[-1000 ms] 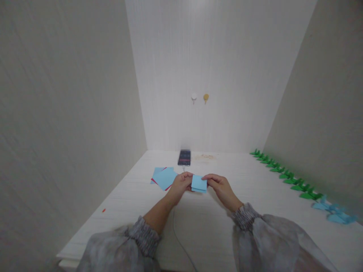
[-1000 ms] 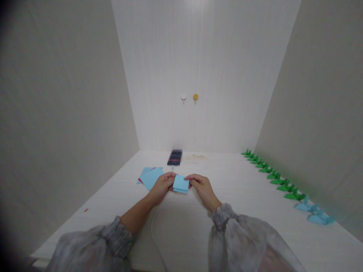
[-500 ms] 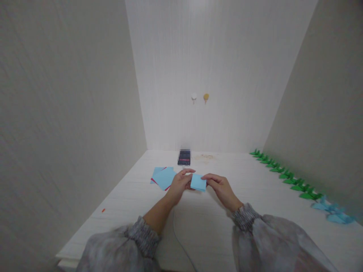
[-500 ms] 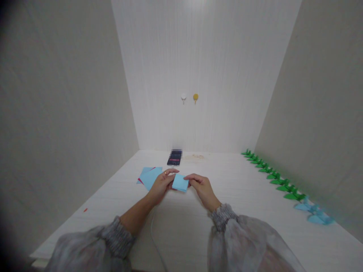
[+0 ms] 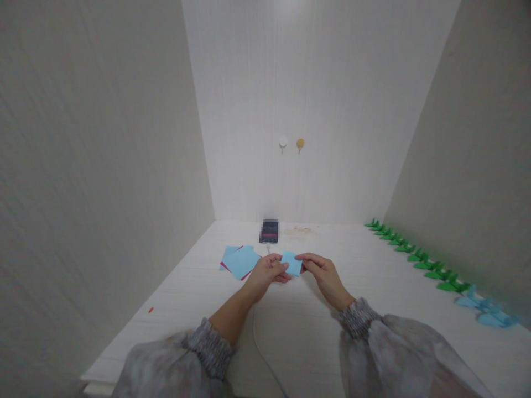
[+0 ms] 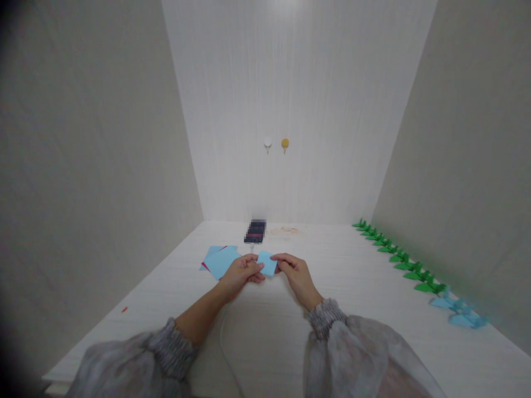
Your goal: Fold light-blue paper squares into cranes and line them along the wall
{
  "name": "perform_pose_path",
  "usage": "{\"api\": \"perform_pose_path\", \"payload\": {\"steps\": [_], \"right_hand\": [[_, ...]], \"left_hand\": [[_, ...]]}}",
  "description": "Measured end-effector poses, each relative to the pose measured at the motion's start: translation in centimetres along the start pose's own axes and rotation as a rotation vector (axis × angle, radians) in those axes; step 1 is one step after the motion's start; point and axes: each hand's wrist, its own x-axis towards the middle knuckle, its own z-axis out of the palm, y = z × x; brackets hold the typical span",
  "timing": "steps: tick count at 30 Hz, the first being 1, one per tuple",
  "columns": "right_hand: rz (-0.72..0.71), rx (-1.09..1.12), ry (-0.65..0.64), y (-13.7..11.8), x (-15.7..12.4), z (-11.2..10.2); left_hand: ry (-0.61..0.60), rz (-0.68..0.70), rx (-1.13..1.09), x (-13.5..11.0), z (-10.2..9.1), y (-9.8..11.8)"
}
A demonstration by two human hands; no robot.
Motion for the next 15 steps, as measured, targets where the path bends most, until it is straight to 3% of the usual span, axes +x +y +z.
{"api": "perform_pose_path", "payload": {"steps": [5,8,15], "right_hand": [[0.087,0.128,0.013,-0.28,-0.1,0.51],[0.159,0.089,-0.044,-0.12,0.01,0.66],[0.232,0.147,-0.036,-0.31,-0.07,0.64]], "left_hand": [[0.064,-0.008,-0.025,0.11,0.06,0.03],[0.092,0.017,-0.037,0.02,0.19,0.22],[0.036,0.054,0.046,-0.2,-0.02,0.43]]}}
